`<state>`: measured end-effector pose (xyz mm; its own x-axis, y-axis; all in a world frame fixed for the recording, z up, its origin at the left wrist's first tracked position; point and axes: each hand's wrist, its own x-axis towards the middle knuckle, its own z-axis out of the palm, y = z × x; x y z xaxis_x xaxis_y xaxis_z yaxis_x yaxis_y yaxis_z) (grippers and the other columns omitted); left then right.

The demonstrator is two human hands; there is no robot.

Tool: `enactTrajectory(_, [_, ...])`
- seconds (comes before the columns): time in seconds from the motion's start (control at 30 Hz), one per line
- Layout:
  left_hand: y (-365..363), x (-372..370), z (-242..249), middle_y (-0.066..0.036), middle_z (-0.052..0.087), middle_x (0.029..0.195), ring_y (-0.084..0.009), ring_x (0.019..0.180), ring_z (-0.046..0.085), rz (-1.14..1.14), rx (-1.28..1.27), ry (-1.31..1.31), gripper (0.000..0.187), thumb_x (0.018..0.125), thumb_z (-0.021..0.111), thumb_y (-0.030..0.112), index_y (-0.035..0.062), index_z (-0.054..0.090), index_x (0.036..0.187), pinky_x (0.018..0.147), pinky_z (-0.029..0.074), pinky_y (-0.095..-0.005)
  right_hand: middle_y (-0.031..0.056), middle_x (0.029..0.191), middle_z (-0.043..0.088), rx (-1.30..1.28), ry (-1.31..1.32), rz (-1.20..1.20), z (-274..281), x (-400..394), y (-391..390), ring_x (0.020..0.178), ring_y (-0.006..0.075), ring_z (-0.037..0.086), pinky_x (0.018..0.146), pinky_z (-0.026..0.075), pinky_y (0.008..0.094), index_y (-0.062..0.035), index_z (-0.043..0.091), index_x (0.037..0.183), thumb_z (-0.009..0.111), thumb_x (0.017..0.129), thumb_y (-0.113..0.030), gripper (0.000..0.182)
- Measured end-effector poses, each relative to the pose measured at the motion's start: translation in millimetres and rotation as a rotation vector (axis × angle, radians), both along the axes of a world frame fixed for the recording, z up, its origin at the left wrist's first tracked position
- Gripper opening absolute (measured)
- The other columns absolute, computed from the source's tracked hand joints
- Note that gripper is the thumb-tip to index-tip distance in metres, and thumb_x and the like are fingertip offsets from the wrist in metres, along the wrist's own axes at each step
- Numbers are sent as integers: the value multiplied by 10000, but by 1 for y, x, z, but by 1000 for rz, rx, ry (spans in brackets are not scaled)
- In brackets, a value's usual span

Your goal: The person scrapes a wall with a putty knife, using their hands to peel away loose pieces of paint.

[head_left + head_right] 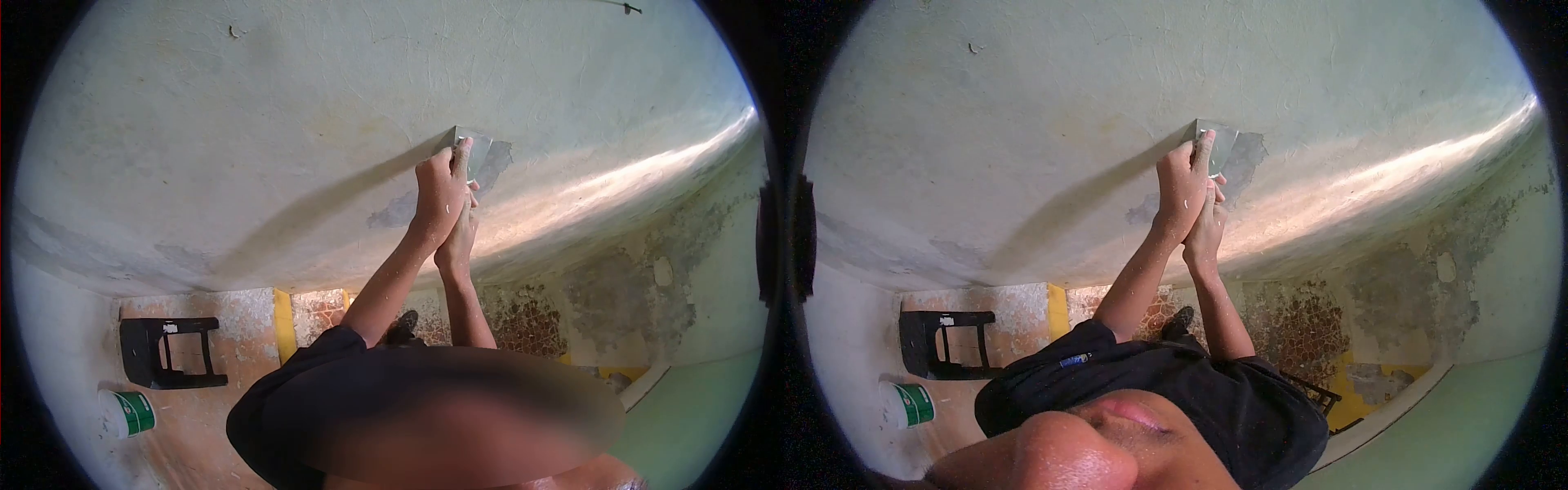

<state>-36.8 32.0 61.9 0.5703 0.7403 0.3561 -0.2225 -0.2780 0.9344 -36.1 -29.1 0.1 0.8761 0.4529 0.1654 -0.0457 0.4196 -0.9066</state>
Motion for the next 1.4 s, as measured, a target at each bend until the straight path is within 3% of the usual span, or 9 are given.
enactTrajectory(0.3, [-17, -14, -28, -120, 624, 608, -206, 547, 710, 20, -113, 6, 410, 1086, 514, 264, -59, 606, 850, 401, 513, -312, 44, 1014, 643, -68, 49, 105, -38, -4, -15, 865, 83, 610, 725, 509, 261, 12, 604, 1165, 400, 1120, -366, 433])
enactTrajectory(0.4, [-11, -17, -29, -123, 638, 632, -198, 530, 698, 28, -126, -10, 423, 1093, 491, 285, -64, 608, 885, 397, 514, -312, 60, 1089, 644, -145, 128, 131, -22, -8, -17, 967, 101, 605, 784, 506, 285, 4, 590, 1209, 422, 1103, -401, 451])
enactTrajectory(0.73, [-10, -18, -13, -148, 652, 679, -216, 557, 707, 17, -149, 77, 398, 1098, 475, 256, -86, 615, 951, 418, 540, -342, 61, 1050, 659, -70, 67, 161, -22, 0, -11, 911, 102, 625, 718, 519, 274, -4, 589, 1211, 400, 1109, -405, 454])
enactTrajectory(0.9, [-7, -9, -12, -152, 650, 677, -220, 570, 716, 42, -45, 30, 383, 1094, 486, 248, -84, 611, 948, 418, 552, -330, 78, 1197, 615, -52, 69, 146, -10, 3, -8, 1046, 115, 597, 862, 503, 283, 17, 573, 1291, 414, 1112, -360, 447])
enactTrajectory(1.03, [-6, -3, 5, -146, 648, 668, -212, 571, 719, 33, -9, 36, 362, 1089, 501, 233, -78, 615, 943, 418, 557, -315, 83, 1268, 585, -5, 106, 166, -4, 12, -6, 1080, 120, 589, 896, 498, 288, 24, 569, 1312, 444, 1102, -366, 460])
enactTrajectory(1.13, [-4, 1, 8, -140, 646, 662, -206, 564, 716, 34, 3, 57, 353, 1084, 512, 221, -76, 616, 924, 410, 555, -313, 84, 1058, 672, 25, 65, 128, 4, 15, -2, 912, 99, 628, 758, 520, 270, 40, 600, 1190, 412, 1122, -308, 401])
enactTrajectory(1.23, [-5, 14, 28, -137, 641, 646, -204, 556, 711, -1, 30, 9, 349, 1080, 521, 209, -77, 615, 902, 398, 550, -314, 125, 1108, 665, -65, -36, -34, 19, 22, 4, 936, 132, 641, 766, 536, 291, 64, 587, 1202, 418, 1113, -350, 456])
enactTrajectory(1.3, [-8, 28, 63, -137, 639, 634, -203, 553, 710, -36, 54, -64, 350, 1078, 524, 204, -79, 614, 892, 392, 547, -312, 154, 1245, 618, -78, -107, -9, 50, 43, 2, 1167, 219, 608, 918, 504, 328, 47, 536, 1359, 506, 1050, -396, 542])
enactTrajectory(1.4, [-11, 44, 98, -133, 637, 624, -189, 555, 707, -110, 164, -95, 361, 1081, 516, 214, -78, 614, 892, 388, 544, -305, 158, 1181, 636, 97, -313, -34, 85, 62, -4, 1117, 212, 617, 896, 515, 347, 53, 557, 1330, 544, 1025, -391, 539])
